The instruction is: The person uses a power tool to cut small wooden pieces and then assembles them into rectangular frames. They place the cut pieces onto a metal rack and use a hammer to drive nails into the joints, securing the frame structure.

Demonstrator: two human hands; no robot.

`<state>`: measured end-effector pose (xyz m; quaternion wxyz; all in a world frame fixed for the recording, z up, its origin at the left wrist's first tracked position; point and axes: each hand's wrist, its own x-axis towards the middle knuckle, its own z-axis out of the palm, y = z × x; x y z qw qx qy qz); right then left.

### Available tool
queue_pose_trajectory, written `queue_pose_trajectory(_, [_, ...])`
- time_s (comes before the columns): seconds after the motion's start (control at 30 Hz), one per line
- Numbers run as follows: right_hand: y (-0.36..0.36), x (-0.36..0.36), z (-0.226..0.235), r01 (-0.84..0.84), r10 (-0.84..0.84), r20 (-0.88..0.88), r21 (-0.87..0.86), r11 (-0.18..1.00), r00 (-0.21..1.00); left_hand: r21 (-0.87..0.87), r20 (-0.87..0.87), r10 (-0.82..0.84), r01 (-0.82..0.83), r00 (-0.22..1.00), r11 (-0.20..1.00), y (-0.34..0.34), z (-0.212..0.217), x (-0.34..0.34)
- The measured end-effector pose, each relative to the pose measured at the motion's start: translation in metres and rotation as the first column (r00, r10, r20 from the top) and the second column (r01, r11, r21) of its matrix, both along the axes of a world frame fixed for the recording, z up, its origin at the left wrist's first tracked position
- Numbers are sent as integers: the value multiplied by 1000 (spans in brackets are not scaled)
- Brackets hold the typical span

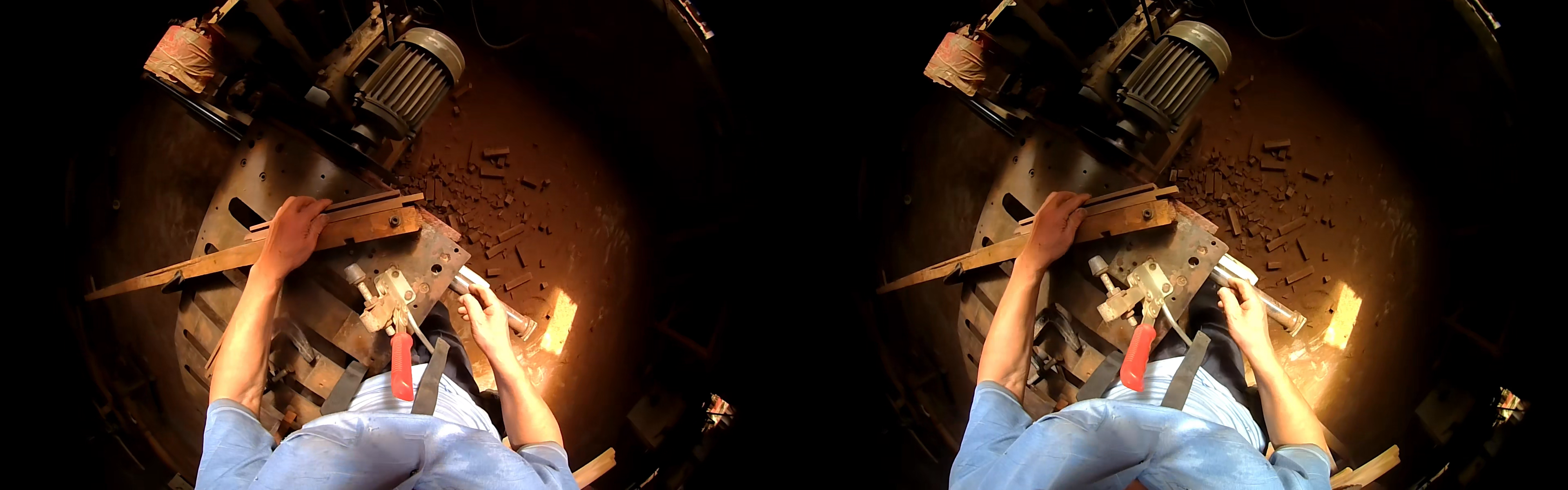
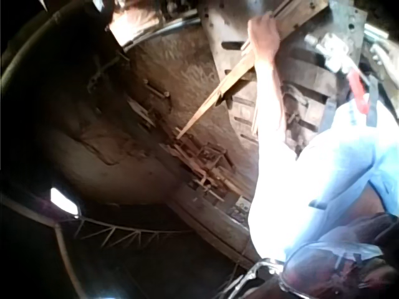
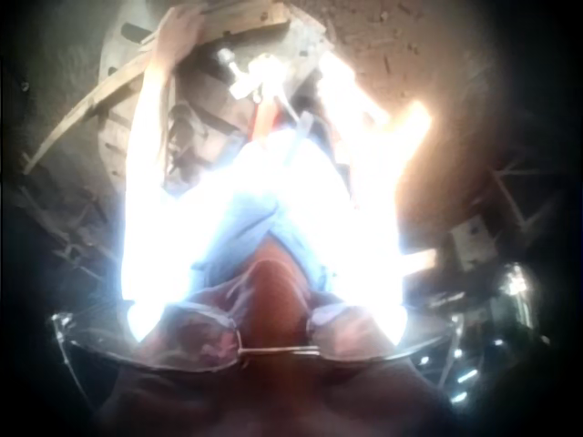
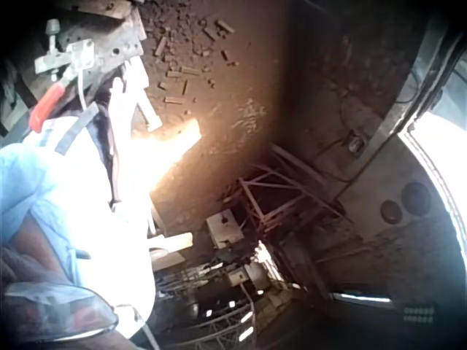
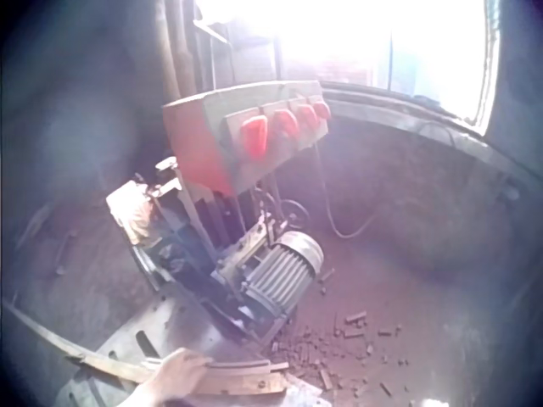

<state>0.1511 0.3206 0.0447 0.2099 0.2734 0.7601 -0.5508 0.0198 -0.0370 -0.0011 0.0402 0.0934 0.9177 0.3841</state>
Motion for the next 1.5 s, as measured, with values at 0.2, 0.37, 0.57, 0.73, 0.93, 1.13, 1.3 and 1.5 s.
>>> queue_pose_trajectory(0.2, [-35, 13, -23, -227, 242, 216, -89, 970, 946, -25, 92, 49, -47, 995, 999, 4, 8, -12])
queue_pose_trajectory(0.37, [-65, 9, -44, -102, 118, 43, -275, 956, 992, 8, 128, 103, -105, 986, 994, 4, 8, -9])
queue_pose_trajectory(0.57, [-60, 12, -53, -106, 134, 83, -277, 955, 987, 0, 66, 123, -123, 990, 992, 7, 8, -11])
queue_pose_trajectory(0.73, [-58, 11, -56, -144, 173, 50, -357, 923, 984, -29, 27, 112, -111, 993, 993, 15, 14, -14])
queue_pose_trajectory(0.93, [-56, 3, -47, -175, 225, 90, -382, 907, 970, -32, -28, 96, -97, 995, 995, 21, 15, -16])
queue_pose_trajectory(1.13, [-57, 6, -49, -159, 185, 49, -332, 930, 982, -47, -89, 73, -77, 993, 996, 23, 16, -18])
queue_pose_trajectory(1.3, [-55, 5, -53, -173, 201, 32, -388, 905, 979, -61, -51, 39, -42, 998, 997, 22, 18, -20])
queue_pose_trajectory(1.5, [-53, -2, -42, -193, 223, 21, -430, 882, 974, -54, -51, 28, -31, 998, 998, 21, 19, -20])
